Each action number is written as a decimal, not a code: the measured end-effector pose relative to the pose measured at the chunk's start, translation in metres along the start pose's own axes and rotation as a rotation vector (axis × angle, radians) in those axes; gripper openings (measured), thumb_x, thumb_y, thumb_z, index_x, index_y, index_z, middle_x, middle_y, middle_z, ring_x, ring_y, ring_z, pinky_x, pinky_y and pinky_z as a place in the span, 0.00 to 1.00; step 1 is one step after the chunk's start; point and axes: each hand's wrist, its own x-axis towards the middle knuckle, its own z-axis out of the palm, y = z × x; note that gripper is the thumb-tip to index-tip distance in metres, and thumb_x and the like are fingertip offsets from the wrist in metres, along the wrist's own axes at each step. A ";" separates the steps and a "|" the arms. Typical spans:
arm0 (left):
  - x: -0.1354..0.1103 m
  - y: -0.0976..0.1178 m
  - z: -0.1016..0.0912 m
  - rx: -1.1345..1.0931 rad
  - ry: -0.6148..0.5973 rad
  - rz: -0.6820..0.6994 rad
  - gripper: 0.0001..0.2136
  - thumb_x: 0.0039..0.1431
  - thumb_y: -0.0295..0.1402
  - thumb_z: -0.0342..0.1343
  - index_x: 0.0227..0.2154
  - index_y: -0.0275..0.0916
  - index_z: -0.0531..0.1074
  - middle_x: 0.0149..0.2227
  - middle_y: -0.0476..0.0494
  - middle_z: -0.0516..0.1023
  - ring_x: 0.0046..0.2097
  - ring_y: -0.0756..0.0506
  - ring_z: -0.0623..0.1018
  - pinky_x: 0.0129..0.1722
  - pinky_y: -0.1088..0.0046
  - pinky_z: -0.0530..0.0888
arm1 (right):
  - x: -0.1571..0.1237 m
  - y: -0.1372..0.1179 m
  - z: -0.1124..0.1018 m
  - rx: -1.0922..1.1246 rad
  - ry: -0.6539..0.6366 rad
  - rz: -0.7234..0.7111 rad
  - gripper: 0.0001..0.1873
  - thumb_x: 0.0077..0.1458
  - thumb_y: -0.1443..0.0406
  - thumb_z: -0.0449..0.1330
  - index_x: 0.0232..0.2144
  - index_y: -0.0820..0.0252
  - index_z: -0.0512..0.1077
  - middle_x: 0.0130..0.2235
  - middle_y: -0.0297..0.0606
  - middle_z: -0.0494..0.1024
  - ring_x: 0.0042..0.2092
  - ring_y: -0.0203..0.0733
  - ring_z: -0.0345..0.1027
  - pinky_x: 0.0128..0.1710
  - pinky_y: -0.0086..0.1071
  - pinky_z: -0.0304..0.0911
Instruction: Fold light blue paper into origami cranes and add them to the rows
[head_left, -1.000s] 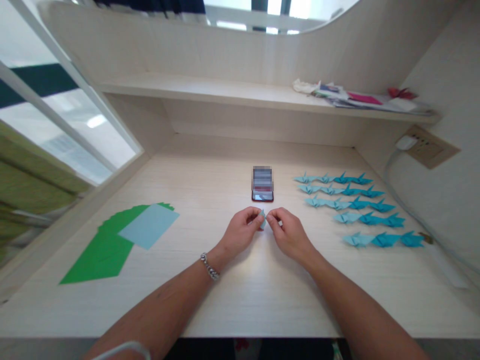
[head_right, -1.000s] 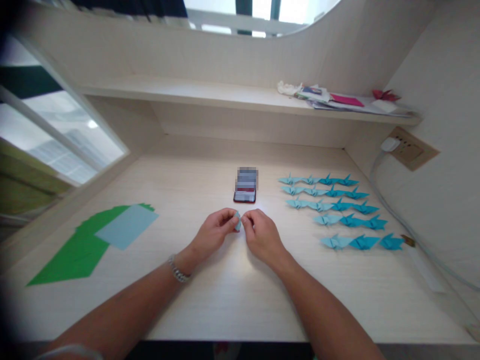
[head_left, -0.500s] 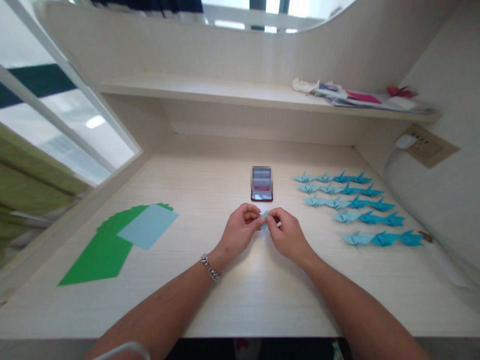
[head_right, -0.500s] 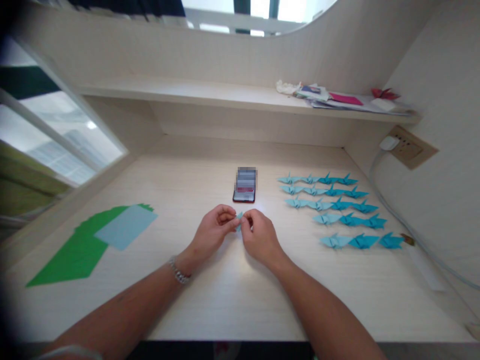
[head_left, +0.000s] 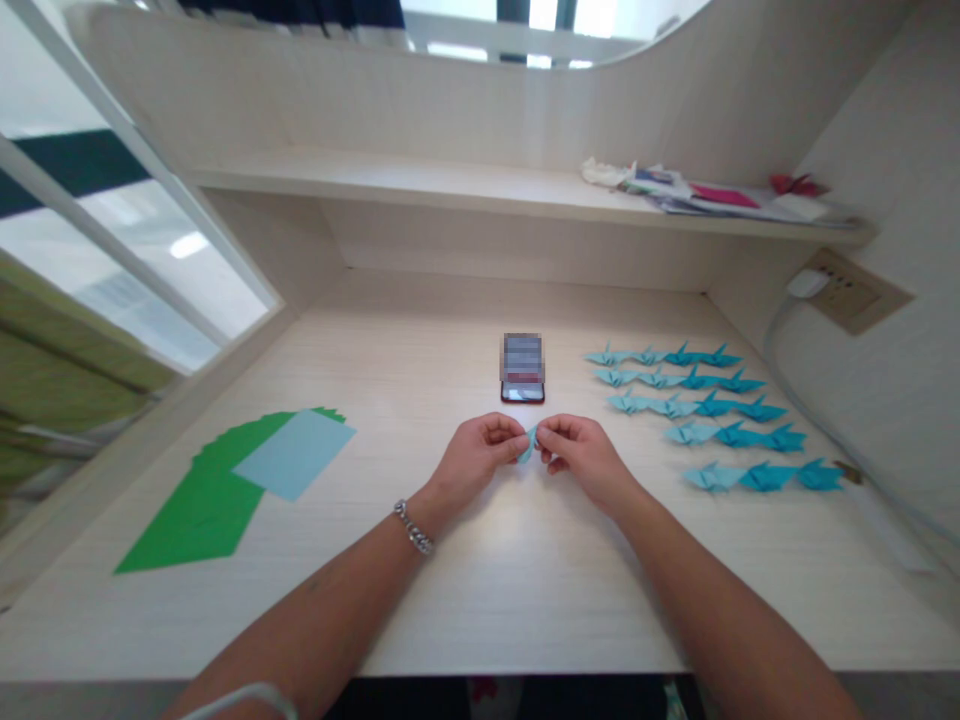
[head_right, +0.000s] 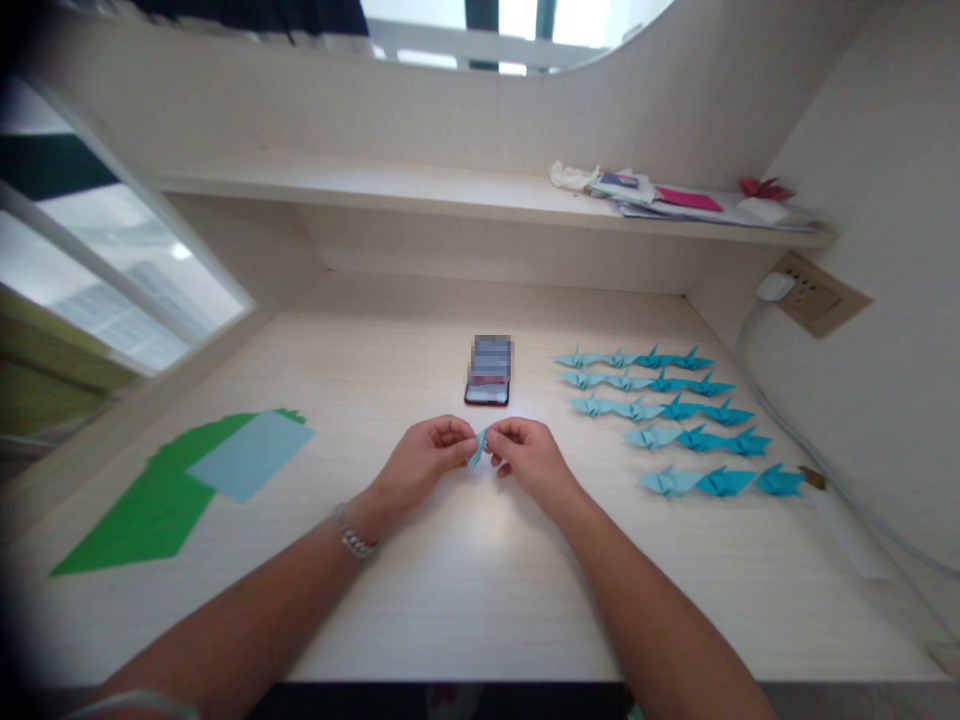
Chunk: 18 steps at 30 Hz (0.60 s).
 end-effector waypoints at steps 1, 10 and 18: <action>0.000 0.000 0.000 0.007 -0.004 0.001 0.09 0.46 0.33 0.63 0.28 0.34 0.71 0.26 0.48 0.75 0.28 0.52 0.73 0.29 0.76 0.68 | 0.001 0.001 -0.001 -0.015 -0.005 0.001 0.14 0.45 0.56 0.62 0.26 0.62 0.70 0.24 0.33 0.71 0.25 0.32 0.63 0.21 0.25 0.60; -0.001 0.003 0.002 0.139 -0.012 0.059 0.09 0.49 0.35 0.61 0.27 0.34 0.72 0.26 0.46 0.75 0.28 0.51 0.72 0.30 0.74 0.68 | 0.005 0.017 -0.001 -0.274 0.001 -0.102 0.11 0.53 0.58 0.55 0.27 0.61 0.68 0.23 0.31 0.69 0.24 0.33 0.63 0.24 0.28 0.61; -0.001 -0.001 0.001 0.268 0.053 0.169 0.11 0.52 0.39 0.59 0.27 0.34 0.72 0.27 0.45 0.76 0.29 0.49 0.73 0.32 0.73 0.70 | 0.004 0.020 0.004 -0.399 0.092 -0.222 0.10 0.54 0.60 0.53 0.27 0.60 0.69 0.25 0.33 0.71 0.28 0.36 0.64 0.27 0.29 0.61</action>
